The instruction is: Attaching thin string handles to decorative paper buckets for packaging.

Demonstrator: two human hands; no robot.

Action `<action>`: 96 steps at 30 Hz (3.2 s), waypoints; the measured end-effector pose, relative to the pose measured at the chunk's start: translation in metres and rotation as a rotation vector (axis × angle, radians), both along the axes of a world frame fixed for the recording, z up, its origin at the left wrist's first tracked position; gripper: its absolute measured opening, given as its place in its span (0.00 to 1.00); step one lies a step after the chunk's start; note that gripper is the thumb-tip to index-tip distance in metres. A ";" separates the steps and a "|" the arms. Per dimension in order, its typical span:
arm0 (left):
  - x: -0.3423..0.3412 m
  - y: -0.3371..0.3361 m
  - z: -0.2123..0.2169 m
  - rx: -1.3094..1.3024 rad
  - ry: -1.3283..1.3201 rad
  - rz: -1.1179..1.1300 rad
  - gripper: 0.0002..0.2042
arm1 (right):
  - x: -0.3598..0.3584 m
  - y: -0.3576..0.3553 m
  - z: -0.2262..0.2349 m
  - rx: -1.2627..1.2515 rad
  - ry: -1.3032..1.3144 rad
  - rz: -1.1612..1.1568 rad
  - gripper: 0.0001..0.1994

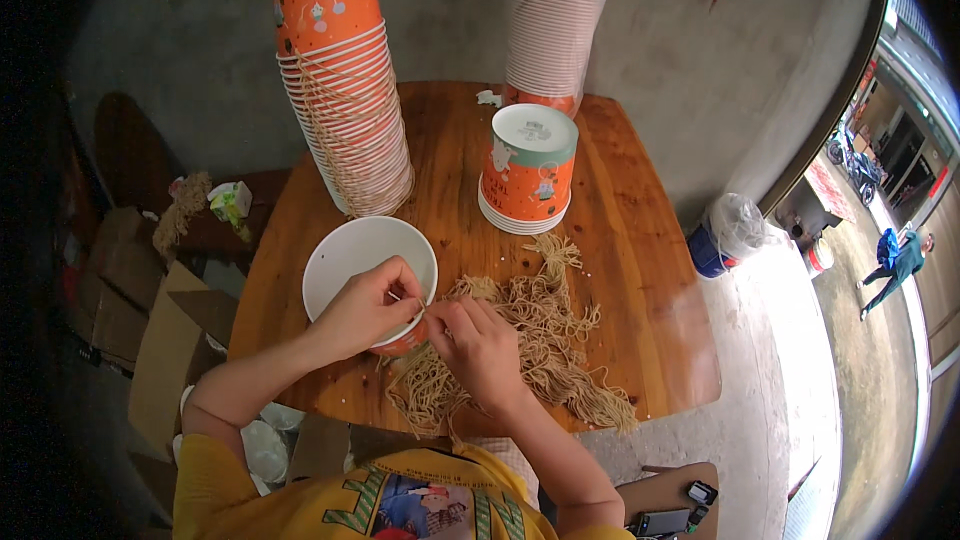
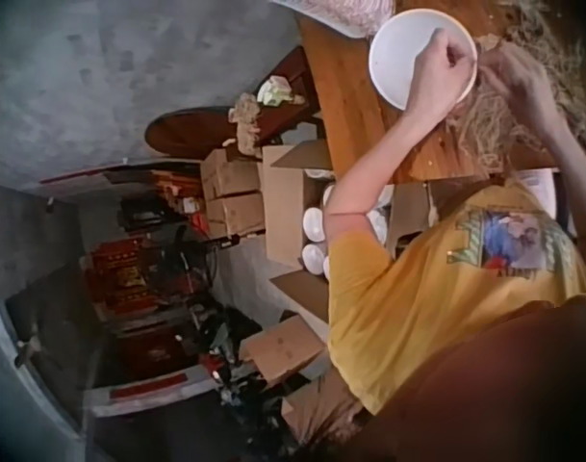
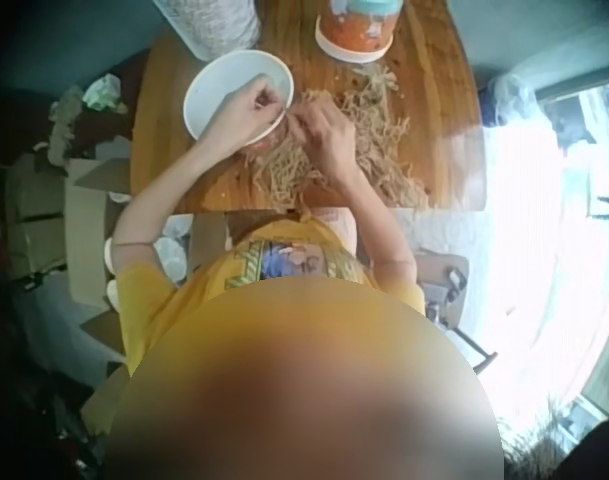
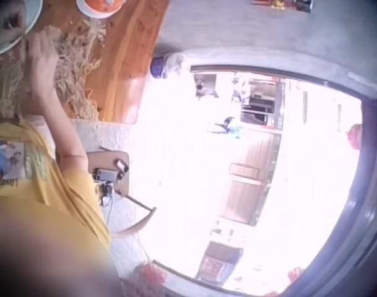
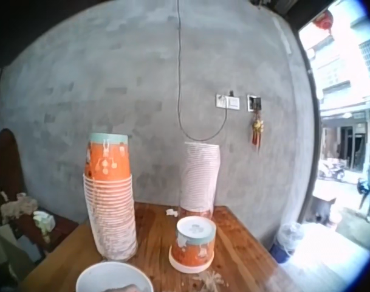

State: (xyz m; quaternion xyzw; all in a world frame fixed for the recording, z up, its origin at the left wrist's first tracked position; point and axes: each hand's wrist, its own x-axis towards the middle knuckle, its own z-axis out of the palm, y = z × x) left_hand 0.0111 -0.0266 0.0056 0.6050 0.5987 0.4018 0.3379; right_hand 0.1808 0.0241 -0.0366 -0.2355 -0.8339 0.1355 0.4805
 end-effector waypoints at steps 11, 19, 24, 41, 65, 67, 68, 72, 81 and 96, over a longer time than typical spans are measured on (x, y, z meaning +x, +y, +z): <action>0.002 0.005 -0.002 0.127 -0.035 -0.040 0.08 | 0.000 -0.003 -0.003 -0.687 0.171 0.110 0.04; 0.000 0.007 -0.003 0.155 -0.012 -0.088 0.15 | -0.007 0.006 -0.015 -0.943 0.446 0.239 0.06; -0.002 0.010 -0.001 0.097 -0.047 -0.106 0.16 | 0.000 -0.001 0.001 -0.604 0.172 -0.025 0.08; 0.004 0.007 0.003 0.116 -0.040 -0.119 0.19 | 0.006 0.001 -0.003 -0.426 0.110 0.037 0.07; 0.007 0.010 0.005 0.211 0.110 -0.139 0.19 | 0.008 0.003 -0.010 -0.512 0.205 0.124 0.08; 0.007 0.010 0.003 0.249 0.182 -0.142 0.18 | 0.009 0.004 -0.009 -0.536 0.192 0.115 0.07; 0.007 0.010 0.003 0.252 0.183 -0.143 0.18 | 0.010 0.005 -0.008 -0.533 0.193 0.114 0.07; 0.010 0.011 0.005 0.380 0.340 -0.203 0.19 | 0.015 0.006 0.003 -0.461 0.113 0.085 0.08; 0.009 0.014 0.010 0.319 0.330 -0.239 0.18 | 0.017 0.006 -0.002 -0.192 0.030 -0.011 0.08; 0.004 0.011 0.004 0.025 0.099 -0.165 0.14 | 0.009 -0.001 -0.022 -0.844 0.334 0.183 0.06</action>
